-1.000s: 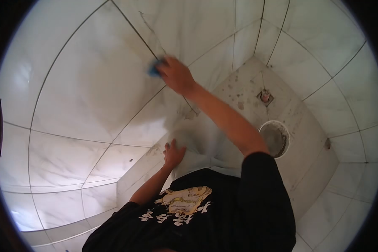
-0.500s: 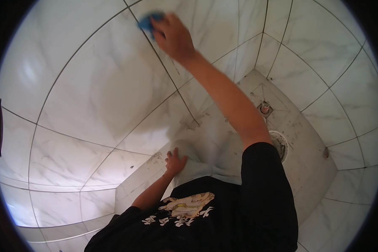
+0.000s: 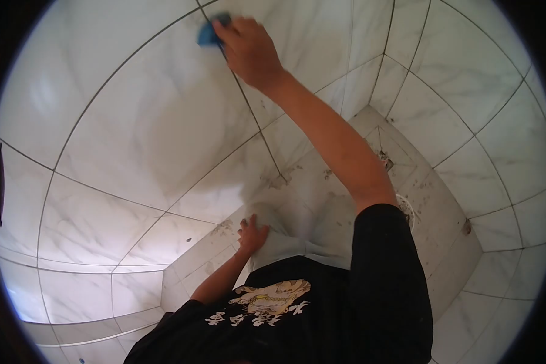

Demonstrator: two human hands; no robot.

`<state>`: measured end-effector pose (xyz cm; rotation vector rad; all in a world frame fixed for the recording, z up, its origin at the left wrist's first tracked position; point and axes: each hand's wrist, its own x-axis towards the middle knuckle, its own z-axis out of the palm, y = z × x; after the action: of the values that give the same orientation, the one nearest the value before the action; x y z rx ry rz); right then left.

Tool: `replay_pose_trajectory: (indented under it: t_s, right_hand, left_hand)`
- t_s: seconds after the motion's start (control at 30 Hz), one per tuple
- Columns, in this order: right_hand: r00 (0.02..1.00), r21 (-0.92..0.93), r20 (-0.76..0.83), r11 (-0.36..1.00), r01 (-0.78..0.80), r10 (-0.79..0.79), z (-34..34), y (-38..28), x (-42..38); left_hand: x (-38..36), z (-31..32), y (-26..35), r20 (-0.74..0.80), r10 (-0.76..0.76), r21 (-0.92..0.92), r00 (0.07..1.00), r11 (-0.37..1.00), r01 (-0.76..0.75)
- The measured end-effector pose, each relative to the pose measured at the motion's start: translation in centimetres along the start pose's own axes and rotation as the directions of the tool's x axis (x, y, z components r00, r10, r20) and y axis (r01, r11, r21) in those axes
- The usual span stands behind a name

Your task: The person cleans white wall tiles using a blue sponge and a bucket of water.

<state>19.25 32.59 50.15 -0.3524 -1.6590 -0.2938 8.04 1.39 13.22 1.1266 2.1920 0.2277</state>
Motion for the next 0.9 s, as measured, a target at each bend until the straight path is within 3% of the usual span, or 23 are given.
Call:
replay_pose_trajectory:
  t_s: [0.07, 0.1, 0.13, 0.17, 0.23, 0.27, 0.33, 0.43, 0.47, 0.53, 0.57, 0.6, 0.63, 0.67, 0.7, 0.73, 0.77, 0.9]
  right_hand:
    - [0.975, -0.096, 0.224, 0.995, 0.020, 0.002, -1.0, -0.3, -6.2]
    - [0.889, -0.161, 0.446, 0.986, -0.036, 0.105, -2.5, -0.2, -8.6]
    - [0.741, -0.241, 0.636, 0.968, -0.075, 0.216, -3.8, -0.4, -10.0]
    - [0.744, -0.243, 0.635, 0.968, -0.065, 0.209, -4.4, -0.8, -9.4]
    - [0.859, -0.146, 0.485, 0.983, -0.108, 0.166, -6.1, -1.5, -5.7]
    - [0.959, -0.117, 0.271, 0.992, -0.056, 0.086, -6.0, -2.0, -2.4]
    - [0.998, -0.033, 0.061, 0.999, 0.037, -0.035, -5.2, -1.4, 3.6]
    - [0.997, 0.017, -0.022, 0.997, 0.073, -0.072, -3.1, -1.6, 7.4]
    - [0.997, 0.016, -0.022, 0.997, 0.072, -0.072, -2.5, -1.3, 5.7]
    - [0.984, -0.023, 0.175, 0.999, 0.027, -0.023, -1.1, -0.8, 0.7]
    - [0.985, -0.024, 0.171, 0.999, 0.031, -0.026, -2.2, -1.5, 0.1]
    - [0.894, -0.091, 0.441, 0.995, -0.045, 0.081, -3.8, -2.3, -0.6]
    - [0.718, -0.181, 0.666, 0.978, -0.106, 0.201, -4.6, -2.8, -0.9]
    - [0.871, -0.184, 0.480, 0.983, -0.021, 0.109, -4.7, -2.9, -0.2]
    - [0.869, -0.186, 0.481, 0.982, -0.030, 0.118, -5.1, -2.9, 1.9]
    - [0.961, -0.086, 0.276, 0.996, 0.028, -0.004, -5.3, -2.7, 4.7]
    - [0.993, -0.004, 0.042, 0.994, 0.108, -0.108, -5.0, -2.1, 6.3]
    - [0.974, -0.055, 0.108, 0.977, 0.206, -0.200, -1.5, 0.7, 3.1]
  left_hand:
    - [0.1, 0.1, -0.3, 0.000, -0.007, 0.001, 1.000, 1.000, 0.007]
    - [0.3, 0.1, -0.2, 0.002, -0.009, 0.006, 1.000, 1.000, 0.009]
    - [0.1, 0.2, -0.2, 0.002, -0.005, -0.001, 1.000, 1.000, 0.005]
    - [0.0, 0.0, 0.2, -0.004, -0.013, 0.020, 1.000, 1.000, 0.014]
    - [0.4, -0.3, 0.3, -0.018, -0.015, 0.046, 1.000, 0.999, 0.016]
    - [0.6, 0.0, -0.1, -0.026, 0.020, 0.040, 0.999, 0.999, -0.019]
    - [0.1, 0.1, -0.8, -0.027, 0.048, 0.052, 0.998, 0.998, -0.046]
    - [0.1, -0.1, -0.6, -0.017, 0.035, 0.028, 0.999, 0.999, -0.035]
    - [0.2, 0.2, -0.7, -0.018, 0.032, 0.002, 0.999, 0.999, -0.032]
    - [0.0, 0.2, -0.7, -0.021, 0.029, -0.022, 0.999, 0.999, -0.030]
    - [-0.3, -0.2, -0.4, -0.015, 0.009, -0.012, 1.000, 1.000, -0.009]
    - [-0.1, -0.3, 0.2, -0.012, -0.010, -0.015, 1.000, 1.000, 0.010]
    - [0.2, -0.2, 0.1, -0.015, -0.012, -0.019, 1.000, 1.000, 0.012]
    - [0.3, -0.1, -0.4, -0.022, 0.024, -0.019, 0.999, 1.000, -0.024]
    - [0.2, 0.1, -0.8, -0.027, 0.059, -0.019, 0.998, 0.998, -0.060]
    - [0.1, 0.2, -0.9, -0.019, 0.056, -0.015, 0.998, 0.998, -0.056]
    - [0.2, 0.1, -0.8, -0.018, 0.059, -0.025, 0.998, 0.998, -0.060]
    - [0.1, -0.2, -0.5, -0.014, 0.032, -0.033, 0.999, 0.999, -0.032]
